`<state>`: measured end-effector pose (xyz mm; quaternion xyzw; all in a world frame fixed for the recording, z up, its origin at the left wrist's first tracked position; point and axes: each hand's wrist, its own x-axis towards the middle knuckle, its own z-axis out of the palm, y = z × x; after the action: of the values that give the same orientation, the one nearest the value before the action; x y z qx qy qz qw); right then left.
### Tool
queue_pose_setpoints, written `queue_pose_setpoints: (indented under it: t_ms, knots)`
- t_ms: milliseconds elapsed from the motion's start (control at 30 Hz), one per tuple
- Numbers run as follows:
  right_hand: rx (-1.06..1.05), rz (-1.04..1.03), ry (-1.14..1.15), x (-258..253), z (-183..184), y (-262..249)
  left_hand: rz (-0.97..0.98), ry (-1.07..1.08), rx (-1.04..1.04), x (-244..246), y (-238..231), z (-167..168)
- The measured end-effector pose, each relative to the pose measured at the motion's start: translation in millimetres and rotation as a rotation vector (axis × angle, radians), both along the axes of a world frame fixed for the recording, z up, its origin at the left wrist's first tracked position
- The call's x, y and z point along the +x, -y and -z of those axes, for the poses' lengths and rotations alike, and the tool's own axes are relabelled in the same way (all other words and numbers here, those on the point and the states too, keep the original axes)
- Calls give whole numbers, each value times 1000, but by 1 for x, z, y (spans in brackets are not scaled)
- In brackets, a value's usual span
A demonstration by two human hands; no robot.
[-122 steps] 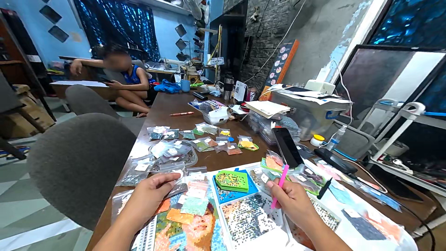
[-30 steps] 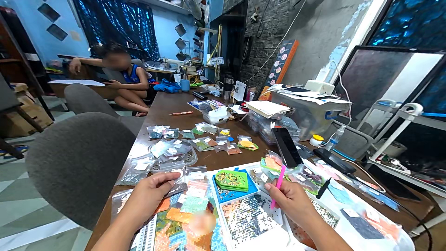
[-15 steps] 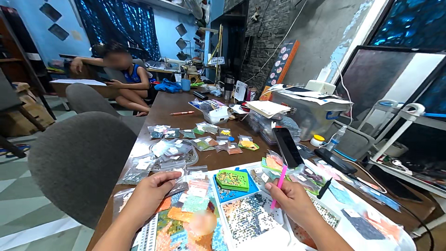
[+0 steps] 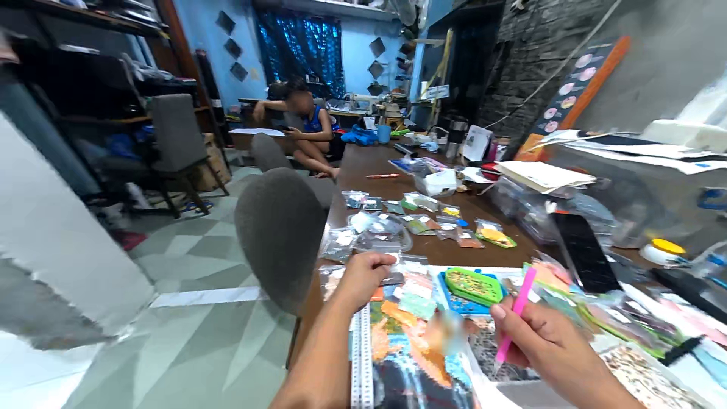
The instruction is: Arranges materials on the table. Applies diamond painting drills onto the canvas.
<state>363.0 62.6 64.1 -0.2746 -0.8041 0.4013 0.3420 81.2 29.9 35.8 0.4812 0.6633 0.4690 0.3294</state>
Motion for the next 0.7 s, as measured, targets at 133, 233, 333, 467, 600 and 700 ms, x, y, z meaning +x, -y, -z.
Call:
queue_pose_setpoints:
  t_ms: [133,233,333,467,600,700]
  knots:
    - [-16,-200,34,-43,-4,23,16,21,-15,2,0,-2]
    - [-81,-257,114,-69,-3,33,23,28,-28,3,0,-4]
    - [-129,-237,188,-87,-2,37,27,29,-16,3,0,-4]
    - [-138,-233,158,-96,7,40,27,32,-7,3,-1,-1]
    - [-53,-255,135,-97,23,45,35,20,-18,3,-1,-2]
    - [-16,-257,160,-98,27,47,32,25,-25,3,-1,-3]
